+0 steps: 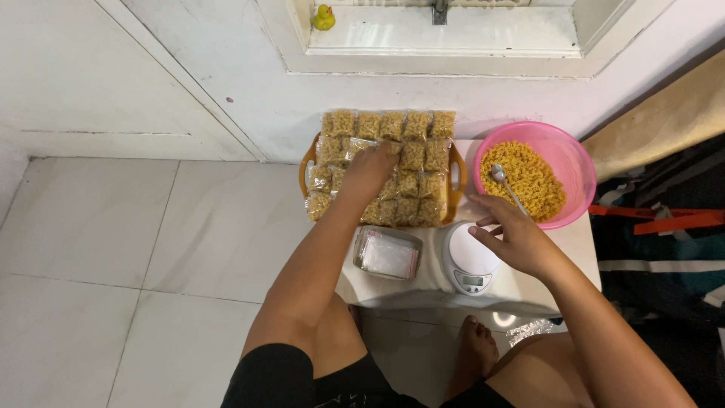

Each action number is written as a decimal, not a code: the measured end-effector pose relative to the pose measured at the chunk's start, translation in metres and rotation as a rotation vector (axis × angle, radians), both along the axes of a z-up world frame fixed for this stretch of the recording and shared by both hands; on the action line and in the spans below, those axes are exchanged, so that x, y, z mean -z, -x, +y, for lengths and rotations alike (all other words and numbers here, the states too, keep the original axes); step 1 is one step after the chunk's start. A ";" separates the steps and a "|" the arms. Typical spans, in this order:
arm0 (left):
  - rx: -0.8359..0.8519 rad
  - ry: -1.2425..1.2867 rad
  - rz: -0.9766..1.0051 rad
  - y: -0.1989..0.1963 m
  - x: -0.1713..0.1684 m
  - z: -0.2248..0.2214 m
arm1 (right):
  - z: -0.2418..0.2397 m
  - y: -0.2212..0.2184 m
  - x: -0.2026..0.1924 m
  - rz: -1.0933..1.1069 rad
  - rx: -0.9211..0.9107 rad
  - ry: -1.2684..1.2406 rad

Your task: Packing macaroni into small plastic bags and weighing them on a digital scale for consistent portioning.

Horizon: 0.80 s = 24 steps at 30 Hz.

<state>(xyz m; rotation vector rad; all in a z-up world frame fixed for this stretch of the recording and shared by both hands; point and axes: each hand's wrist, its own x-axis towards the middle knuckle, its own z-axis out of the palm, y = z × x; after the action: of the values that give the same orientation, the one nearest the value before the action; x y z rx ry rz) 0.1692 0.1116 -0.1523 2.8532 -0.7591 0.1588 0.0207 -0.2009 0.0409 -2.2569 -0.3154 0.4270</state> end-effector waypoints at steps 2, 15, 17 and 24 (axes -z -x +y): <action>0.002 0.031 0.029 0.014 -0.012 0.000 | -0.001 0.000 0.002 -0.004 0.003 0.002; -0.313 0.224 0.129 0.023 -0.080 0.031 | -0.009 -0.001 0.007 -0.011 0.000 0.007; -0.357 0.246 0.182 0.021 -0.069 0.045 | -0.012 -0.002 0.011 -0.020 0.009 0.009; -0.375 0.228 0.261 0.030 -0.058 0.055 | -0.018 -0.005 0.018 -0.069 0.032 -0.011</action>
<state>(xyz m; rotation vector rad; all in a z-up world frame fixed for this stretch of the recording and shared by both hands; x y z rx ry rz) 0.1396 0.1668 -0.0943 2.6917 -0.1413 -0.0734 0.0256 -0.2190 0.0226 -2.2662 -0.3159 0.3306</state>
